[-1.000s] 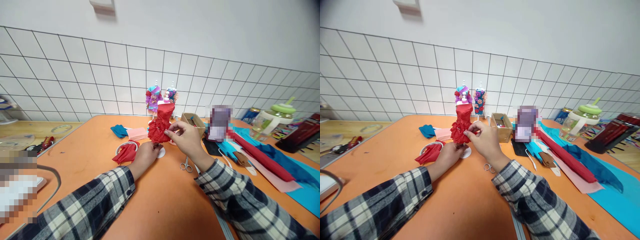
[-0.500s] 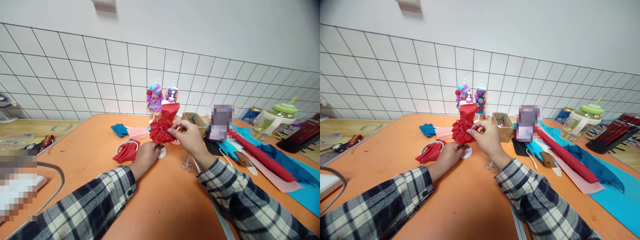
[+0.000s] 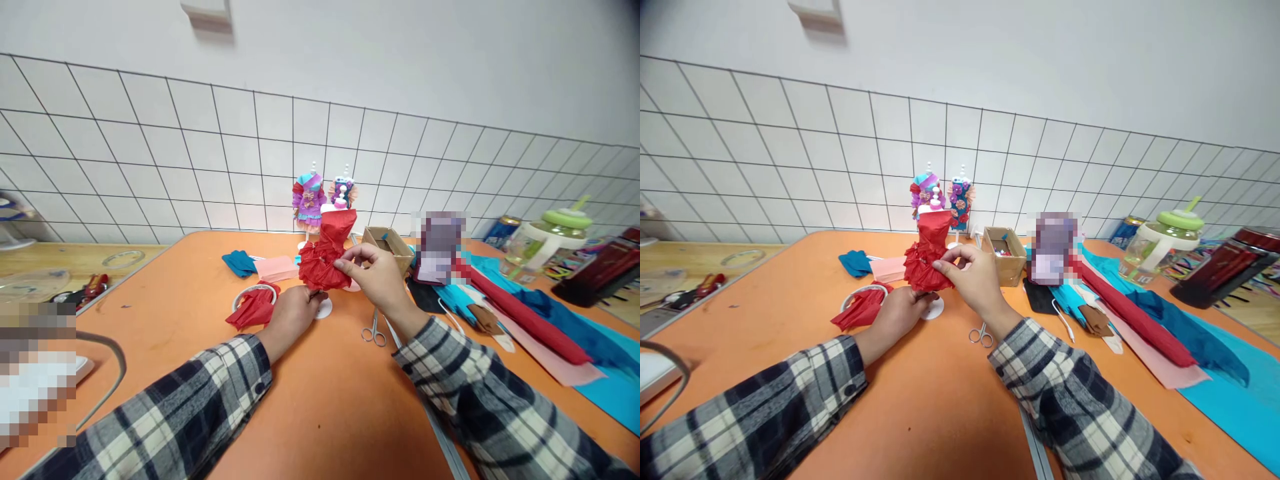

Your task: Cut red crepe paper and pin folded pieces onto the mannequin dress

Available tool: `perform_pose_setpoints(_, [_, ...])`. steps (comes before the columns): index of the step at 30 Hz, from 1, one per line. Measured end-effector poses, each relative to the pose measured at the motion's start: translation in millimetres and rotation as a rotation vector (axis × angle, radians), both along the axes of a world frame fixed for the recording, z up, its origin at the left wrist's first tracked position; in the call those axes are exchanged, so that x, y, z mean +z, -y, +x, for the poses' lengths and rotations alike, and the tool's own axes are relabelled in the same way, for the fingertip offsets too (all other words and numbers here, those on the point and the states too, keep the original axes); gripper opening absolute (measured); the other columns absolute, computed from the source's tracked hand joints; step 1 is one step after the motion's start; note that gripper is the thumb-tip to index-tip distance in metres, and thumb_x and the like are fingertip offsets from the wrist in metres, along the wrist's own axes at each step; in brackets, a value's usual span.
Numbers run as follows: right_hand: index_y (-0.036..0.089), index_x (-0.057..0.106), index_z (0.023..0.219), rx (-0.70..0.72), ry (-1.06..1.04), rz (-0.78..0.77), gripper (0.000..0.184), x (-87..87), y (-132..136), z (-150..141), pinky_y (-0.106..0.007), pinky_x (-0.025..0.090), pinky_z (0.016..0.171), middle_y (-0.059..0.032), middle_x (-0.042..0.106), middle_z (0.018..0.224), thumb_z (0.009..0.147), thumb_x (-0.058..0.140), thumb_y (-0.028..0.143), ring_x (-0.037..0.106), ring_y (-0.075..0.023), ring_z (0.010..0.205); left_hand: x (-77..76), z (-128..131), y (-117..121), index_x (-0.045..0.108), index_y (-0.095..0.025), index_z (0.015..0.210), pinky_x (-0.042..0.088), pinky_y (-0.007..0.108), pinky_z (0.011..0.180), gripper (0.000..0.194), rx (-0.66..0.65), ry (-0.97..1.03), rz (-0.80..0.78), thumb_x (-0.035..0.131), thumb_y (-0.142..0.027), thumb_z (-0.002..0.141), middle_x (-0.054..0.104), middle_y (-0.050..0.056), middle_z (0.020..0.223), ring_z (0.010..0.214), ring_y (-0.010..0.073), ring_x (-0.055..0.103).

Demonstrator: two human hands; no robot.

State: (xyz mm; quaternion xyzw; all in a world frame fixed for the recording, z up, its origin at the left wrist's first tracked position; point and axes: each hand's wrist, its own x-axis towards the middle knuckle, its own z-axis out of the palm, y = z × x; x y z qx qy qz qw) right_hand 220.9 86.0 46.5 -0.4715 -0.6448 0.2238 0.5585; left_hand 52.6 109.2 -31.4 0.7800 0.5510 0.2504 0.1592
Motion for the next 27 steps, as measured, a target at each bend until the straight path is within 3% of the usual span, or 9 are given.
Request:
perform_pose_setpoints(15, [0.017,0.066,0.068,-0.046,0.005,0.072,0.015,-6.4,-6,2,-0.024,0.038,0.054,-0.0007,0.062,0.067,0.071,0.071,0.031,0.049,-0.0124,0.060,-1.8,-2,-1,0.074,-0.023,0.104,0.041,0.026,0.067,0.028,-0.041,-0.016,0.027,0.053,-0.035,0.091,0.077,0.007,0.095,0.083,0.0220,0.068])
perform_pose_setpoints(27, [0.019,0.070,0.077,-0.029,0.094,0.212,0.011,-15.2,-5,2,-0.025,0.040,0.057,-0.0014,0.066,0.077,0.078,0.070,0.030,0.052,-0.0122,0.063,-1.5,-2,-3,0.075,-0.021,0.097,0.040,0.026,0.064,0.026,-0.005,-0.038,0.003,0.052,-0.032,0.090,0.076,0.008,0.091,0.082,0.0230,0.068])
